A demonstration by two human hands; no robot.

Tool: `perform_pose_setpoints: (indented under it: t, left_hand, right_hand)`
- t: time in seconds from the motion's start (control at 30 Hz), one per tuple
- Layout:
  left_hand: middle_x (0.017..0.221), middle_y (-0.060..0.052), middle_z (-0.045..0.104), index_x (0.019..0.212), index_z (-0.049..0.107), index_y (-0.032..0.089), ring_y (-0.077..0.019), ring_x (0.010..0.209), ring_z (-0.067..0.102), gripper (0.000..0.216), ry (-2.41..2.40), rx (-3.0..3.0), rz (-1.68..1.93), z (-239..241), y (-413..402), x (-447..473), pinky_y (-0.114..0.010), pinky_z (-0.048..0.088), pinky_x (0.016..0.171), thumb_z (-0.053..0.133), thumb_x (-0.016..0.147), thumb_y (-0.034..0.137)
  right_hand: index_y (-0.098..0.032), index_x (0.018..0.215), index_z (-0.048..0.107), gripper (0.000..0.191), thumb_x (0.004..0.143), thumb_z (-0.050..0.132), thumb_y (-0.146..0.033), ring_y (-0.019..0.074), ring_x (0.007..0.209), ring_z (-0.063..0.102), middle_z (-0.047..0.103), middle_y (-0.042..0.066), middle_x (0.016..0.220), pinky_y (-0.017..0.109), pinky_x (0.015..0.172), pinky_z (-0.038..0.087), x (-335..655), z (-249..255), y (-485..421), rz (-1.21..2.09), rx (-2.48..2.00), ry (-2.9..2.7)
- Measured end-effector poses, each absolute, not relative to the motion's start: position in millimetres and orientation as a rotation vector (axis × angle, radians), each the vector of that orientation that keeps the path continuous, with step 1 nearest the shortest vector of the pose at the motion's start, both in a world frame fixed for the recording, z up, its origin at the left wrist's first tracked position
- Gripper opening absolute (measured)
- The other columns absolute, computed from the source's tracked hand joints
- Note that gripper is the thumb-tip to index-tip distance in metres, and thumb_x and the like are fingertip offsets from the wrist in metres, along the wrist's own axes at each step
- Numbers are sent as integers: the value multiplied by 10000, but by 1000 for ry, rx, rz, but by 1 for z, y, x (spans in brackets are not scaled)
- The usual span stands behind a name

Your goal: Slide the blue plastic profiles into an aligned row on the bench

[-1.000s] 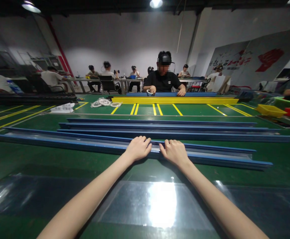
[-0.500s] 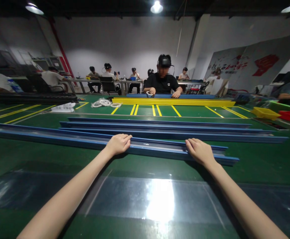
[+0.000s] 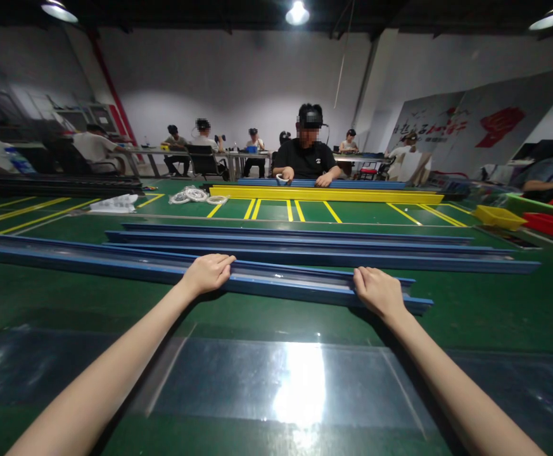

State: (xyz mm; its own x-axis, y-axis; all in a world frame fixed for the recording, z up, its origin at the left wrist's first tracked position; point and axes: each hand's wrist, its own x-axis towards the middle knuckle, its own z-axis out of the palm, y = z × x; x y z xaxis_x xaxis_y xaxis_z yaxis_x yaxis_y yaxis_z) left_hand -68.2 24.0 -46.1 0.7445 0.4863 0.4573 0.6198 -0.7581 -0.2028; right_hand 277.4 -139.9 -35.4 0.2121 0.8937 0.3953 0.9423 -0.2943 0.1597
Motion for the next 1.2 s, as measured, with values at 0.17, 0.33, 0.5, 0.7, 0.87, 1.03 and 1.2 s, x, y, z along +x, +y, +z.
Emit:
perform_pose_setpoints:
  t: [0.17,0.33,0.5,0.7,0.87,1.03,1.2]
  left_hand:
    - [1007,-73,635,1011,607,143,-176,929,581,485,-947,-2588,-517,-48,36,-96,-296,455,823,195,805,295]
    - [1021,-77,625,1008,602,158,-191,946,563,469,-1063,-2534,-488,-45,39,-114,-319,433,842,207,818,324]
    - [1034,-93,611,1020,589,145,-213,949,550,443,-1098,-2493,-483,-40,27,-103,-344,414,836,252,837,367]
    - [992,-54,625,1006,591,188,-188,917,546,379,-1007,-2551,-546,-41,8,-51,-329,391,811,292,854,365]
    - [920,-54,632,989,596,175,-186,863,549,357,-1093,-2526,-579,-47,-3,-22,-323,387,784,317,853,351]
    - [903,-57,632,987,597,163,-189,847,546,339,-1088,-2525,-618,-49,-4,-22,-326,391,778,326,849,314]
    - [888,-54,634,979,600,171,-183,831,550,331,-1069,-2497,-656,-51,-3,-23,-322,394,778,325,848,299]
  right_hand:
    - [-161,696,579,428,868,218,-311,165,683,579,637,67,716,249,525,256,250,-35,-128,-618,-2308,-1829]
    - [-147,723,594,437,870,208,-291,185,689,585,641,95,726,259,541,285,223,-34,-115,-584,-2287,-1832]
    - [-139,735,602,454,873,206,-313,192,684,590,645,103,728,265,560,305,207,-33,-104,-570,-2216,-1895]
    - [-142,746,600,450,872,204,-313,195,694,585,641,100,740,268,566,308,201,-33,-99,-562,-2224,-1898]
    - [-159,781,577,441,877,194,-356,191,755,565,621,83,776,268,612,320,205,-32,-101,-531,-2219,-1942]
    - [-151,897,558,390,859,261,-402,207,848,522,594,98,892,287,696,338,211,-25,-105,-420,-2167,-2026]
    - [-158,979,538,295,818,378,-348,182,856,507,582,83,924,276,722,357,209,-6,-121,-122,-1898,-2033]
